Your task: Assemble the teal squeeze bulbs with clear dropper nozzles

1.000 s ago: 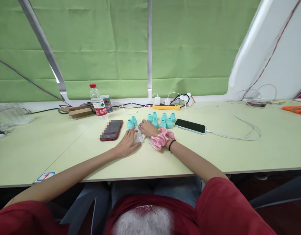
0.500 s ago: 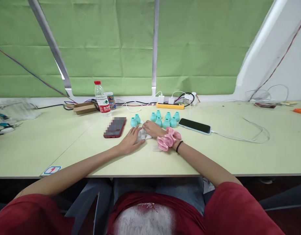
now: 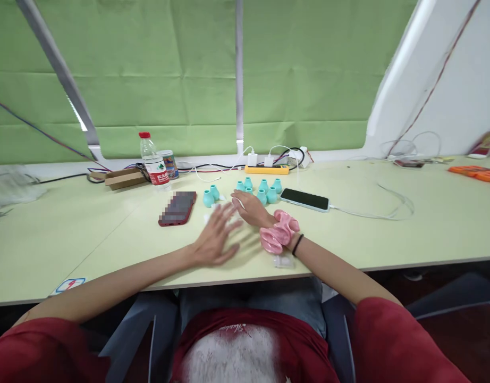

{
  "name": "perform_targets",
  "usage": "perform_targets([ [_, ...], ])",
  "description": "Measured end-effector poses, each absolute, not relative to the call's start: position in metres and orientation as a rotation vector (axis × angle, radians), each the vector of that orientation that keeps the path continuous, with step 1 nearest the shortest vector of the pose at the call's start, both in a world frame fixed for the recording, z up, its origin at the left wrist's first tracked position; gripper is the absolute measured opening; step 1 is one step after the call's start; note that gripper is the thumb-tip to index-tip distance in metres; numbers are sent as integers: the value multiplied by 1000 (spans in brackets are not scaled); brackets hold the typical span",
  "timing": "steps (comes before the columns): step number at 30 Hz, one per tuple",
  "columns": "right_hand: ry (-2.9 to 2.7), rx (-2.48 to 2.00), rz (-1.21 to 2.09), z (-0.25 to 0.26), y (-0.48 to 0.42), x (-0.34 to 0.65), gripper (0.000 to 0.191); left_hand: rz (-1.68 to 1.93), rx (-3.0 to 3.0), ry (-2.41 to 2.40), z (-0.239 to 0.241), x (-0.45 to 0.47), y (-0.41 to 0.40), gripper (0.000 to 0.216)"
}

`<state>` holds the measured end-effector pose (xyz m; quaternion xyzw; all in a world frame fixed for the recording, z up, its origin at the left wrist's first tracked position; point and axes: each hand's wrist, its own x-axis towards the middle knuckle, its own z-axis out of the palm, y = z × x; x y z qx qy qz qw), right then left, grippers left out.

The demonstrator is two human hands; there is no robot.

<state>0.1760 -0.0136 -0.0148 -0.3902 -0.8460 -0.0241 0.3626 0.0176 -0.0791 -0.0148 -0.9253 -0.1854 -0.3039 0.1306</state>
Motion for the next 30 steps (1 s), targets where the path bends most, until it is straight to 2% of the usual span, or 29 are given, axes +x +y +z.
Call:
perform_targets([
  [2, -2134, -1009, -93, -15, -2, 176, 37, -761, -2763, -270, -14, 35, -95, 45],
  [4, -2103, -1028, -93, -15, 4, 177, 38, -743, -2787, -211, -14, 55, -105, 44],
  [7, -2072, -1049, -79, -12, 5, 183, 40, -491, -2845, 38, -15, 82, -109, 40],
  [10, -2020, -1026, -98, -4, 5, 192, 39, -312, -2922, 88, -16, 95, -106, 38],
  [14, -1945, -994, -73, 0, 4, 198, 38, -288, -2961, -149, -18, 71, -95, 35],
  [19, -2315, -859, 3, -14, -2, 179, 38, -307, -2707, -688, -19, 15, -66, 28],
  [23, -2479, -821, 95, -24, -9, 175, 43, -328, -2652, -752, -16, -2, -51, 23],
  [30, -2578, -900, -183, -30, -23, 199, 38, -381, -2628, -1023, -21, -3, -34, 50],
])
